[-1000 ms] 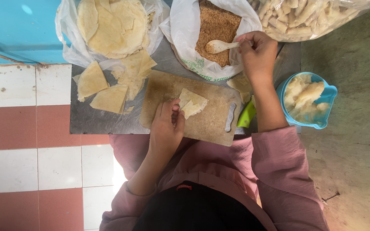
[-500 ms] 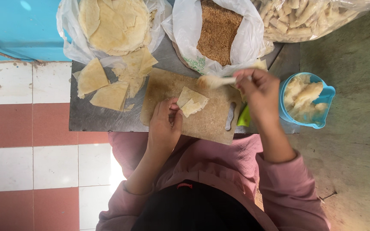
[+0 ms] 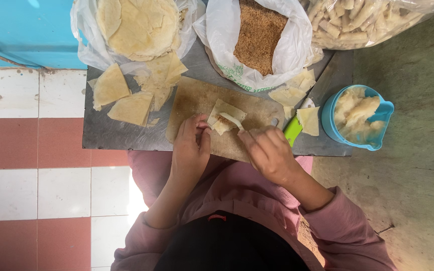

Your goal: The person sits at a low table and folds triangular pastry wrappers around filling. They take a wrapper, spoon brown filling from a plastic bag onto it, fold and pinch the wrapper closed, and set the finished parcel aside, repeating the process.

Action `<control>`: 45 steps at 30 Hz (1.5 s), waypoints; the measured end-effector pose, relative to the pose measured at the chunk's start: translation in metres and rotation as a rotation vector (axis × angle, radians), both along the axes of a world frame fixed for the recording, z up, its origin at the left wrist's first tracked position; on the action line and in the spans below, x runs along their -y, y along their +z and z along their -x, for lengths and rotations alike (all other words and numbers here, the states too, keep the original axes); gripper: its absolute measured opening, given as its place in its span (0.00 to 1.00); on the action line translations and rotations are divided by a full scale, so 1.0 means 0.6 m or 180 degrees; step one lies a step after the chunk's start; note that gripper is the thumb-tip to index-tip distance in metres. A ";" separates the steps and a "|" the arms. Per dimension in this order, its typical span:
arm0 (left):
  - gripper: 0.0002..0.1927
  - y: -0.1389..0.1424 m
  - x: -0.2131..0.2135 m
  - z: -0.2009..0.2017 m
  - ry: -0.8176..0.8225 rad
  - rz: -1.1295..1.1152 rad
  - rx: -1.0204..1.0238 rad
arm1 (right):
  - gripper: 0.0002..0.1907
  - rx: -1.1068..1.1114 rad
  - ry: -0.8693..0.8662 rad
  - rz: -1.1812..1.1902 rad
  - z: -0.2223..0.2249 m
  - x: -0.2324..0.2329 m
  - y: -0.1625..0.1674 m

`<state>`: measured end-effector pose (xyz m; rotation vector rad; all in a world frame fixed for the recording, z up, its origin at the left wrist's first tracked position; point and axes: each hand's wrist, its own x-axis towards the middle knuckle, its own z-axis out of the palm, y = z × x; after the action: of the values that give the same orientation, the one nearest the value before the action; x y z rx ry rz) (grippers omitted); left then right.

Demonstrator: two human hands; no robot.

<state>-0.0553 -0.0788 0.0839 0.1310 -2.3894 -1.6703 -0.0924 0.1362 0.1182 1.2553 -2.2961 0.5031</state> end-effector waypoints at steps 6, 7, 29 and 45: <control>0.15 0.017 0.012 0.000 0.0170 0.0066 -0.0129 | 0.16 -0.0399 -0.0171 0.0200 0.009 -0.007 -0.007; 0.11 0.023 0.018 0.002 0.0225 0.0219 -0.0126 | 0.17 -0.0458 -0.0390 0.0433 0.025 -0.012 -0.006; 0.38 0.049 0.266 0.297 -0.0577 0.2977 -0.0723 | 0.24 0.0246 -0.2103 0.0439 0.008 -0.124 0.004; 0.17 0.050 0.337 0.313 0.0348 0.1158 -0.0899 | 0.18 0.0649 -0.2514 0.1047 -0.072 -0.151 -0.028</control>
<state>-0.2431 -0.2811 0.1138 -0.0328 -2.3704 -1.1004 -0.0495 0.2270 0.1015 0.1033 -2.4922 0.6835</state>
